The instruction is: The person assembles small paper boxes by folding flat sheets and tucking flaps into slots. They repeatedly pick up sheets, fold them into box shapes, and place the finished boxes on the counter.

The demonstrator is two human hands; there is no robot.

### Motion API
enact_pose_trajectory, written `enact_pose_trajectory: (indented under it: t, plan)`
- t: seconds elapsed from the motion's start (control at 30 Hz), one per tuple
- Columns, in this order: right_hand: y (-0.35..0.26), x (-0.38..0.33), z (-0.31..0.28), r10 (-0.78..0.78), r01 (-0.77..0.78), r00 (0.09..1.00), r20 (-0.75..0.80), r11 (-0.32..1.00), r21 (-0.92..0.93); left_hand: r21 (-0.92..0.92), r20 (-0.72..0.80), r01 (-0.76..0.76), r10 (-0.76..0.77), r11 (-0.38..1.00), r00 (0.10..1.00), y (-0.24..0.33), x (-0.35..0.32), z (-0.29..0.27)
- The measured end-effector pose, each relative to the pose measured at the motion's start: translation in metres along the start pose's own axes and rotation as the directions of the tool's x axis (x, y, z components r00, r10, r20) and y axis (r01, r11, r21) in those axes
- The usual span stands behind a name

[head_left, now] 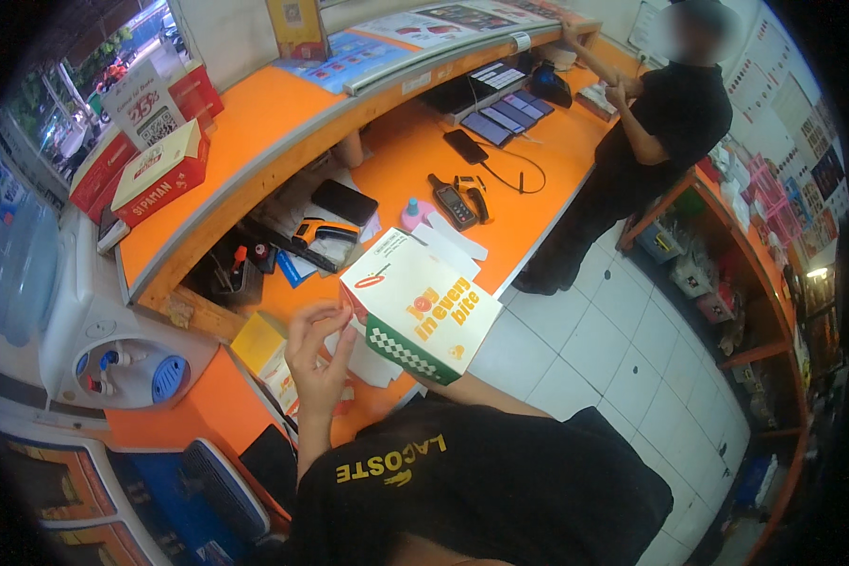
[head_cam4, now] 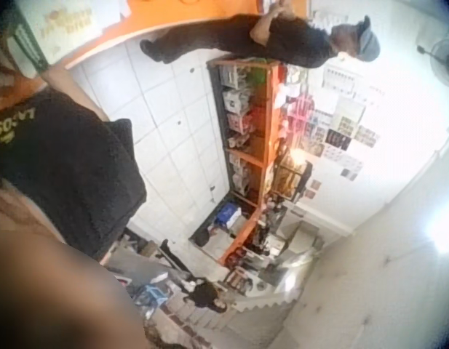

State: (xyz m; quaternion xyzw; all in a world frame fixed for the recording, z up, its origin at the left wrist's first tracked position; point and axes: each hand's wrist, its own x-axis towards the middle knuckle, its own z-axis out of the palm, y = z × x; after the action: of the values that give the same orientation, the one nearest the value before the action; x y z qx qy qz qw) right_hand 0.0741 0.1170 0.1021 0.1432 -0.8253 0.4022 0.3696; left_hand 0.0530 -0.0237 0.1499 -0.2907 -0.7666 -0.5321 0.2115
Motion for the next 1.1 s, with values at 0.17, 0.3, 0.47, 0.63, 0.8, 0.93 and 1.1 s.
enact_pose_trajectory:
  t: [0.17,0.3,0.47,0.63,0.8,0.93,1.1]
  plan:
    - [0.0,-0.006,-0.002,0.021,-0.022,0.999,0.044,0.999,0.03,-0.066,0.048,0.053,-0.049,0.996,0.998,0.004,-0.002,0.004]
    - [0.0,-0.011,-0.005,0.059,-0.064,0.994,0.089,0.996,0.062,-0.015,0.078,0.052,-0.05,0.999,0.996,0.008,-0.001,0.011]
    - [0.0,-0.017,-0.008,0.11,-0.121,0.987,0.114,0.987,0.102,0.053,-0.087,0.045,-0.04,0.998,0.995,0.015,-0.003,0.009]
    - [0.004,-0.024,-0.007,0.16,-0.174,0.981,0.108,0.976,0.133,0.023,-0.088,0.155,-0.152,0.988,0.984,0.008,-0.006,0.002]
    - [0.005,-0.022,-0.005,0.303,-0.322,0.947,0.11,0.905,0.28,0.015,-0.021,0.172,-0.171,0.985,0.985,0.002,-0.011,0.012]
    - [0.0,-0.007,-0.009,0.423,-0.481,0.874,0.237,0.695,0.534,0.34,0.056,-0.07,0.054,0.938,0.997,-0.005,-0.005,0.015]
    - [-0.009,0.006,-0.027,0.065,-0.266,0.901,0.429,0.864,0.428,-0.383,0.332,0.535,-0.428,0.753,0.841,-0.021,0.0,0.005]
